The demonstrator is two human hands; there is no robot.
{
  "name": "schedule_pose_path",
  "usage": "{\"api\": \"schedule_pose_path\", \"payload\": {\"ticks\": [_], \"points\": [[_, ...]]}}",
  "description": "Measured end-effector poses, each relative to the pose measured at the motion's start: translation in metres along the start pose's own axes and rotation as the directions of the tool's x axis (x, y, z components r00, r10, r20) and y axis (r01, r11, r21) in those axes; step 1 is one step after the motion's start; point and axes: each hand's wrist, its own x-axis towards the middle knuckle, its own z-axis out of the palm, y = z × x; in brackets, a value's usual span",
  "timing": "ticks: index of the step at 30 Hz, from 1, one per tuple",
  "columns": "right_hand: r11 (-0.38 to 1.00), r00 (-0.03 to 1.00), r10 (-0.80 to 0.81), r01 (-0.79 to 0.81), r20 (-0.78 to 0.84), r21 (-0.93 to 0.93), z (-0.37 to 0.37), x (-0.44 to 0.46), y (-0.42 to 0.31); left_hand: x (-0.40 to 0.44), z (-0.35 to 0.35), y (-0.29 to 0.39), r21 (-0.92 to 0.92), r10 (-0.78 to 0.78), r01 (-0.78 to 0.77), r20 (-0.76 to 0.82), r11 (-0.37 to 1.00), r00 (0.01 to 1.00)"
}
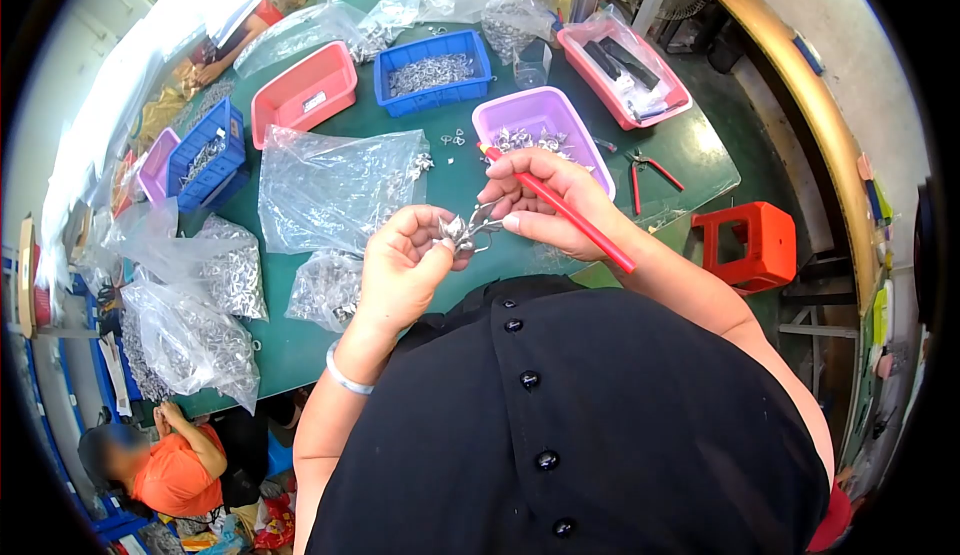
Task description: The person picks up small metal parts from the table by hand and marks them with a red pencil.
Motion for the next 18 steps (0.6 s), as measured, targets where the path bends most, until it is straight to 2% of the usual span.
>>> {"api": "schedule_pose_path", "payload": {"ticks": [18], "points": [[1.000,1.000,0.013,-0.013,0.006,0.004,-0.0019,0.0005,0.0001,-0.0013,0.0013,0.0006,0.002,-0.003,0.003,0.033,1.000,0.999]]}}
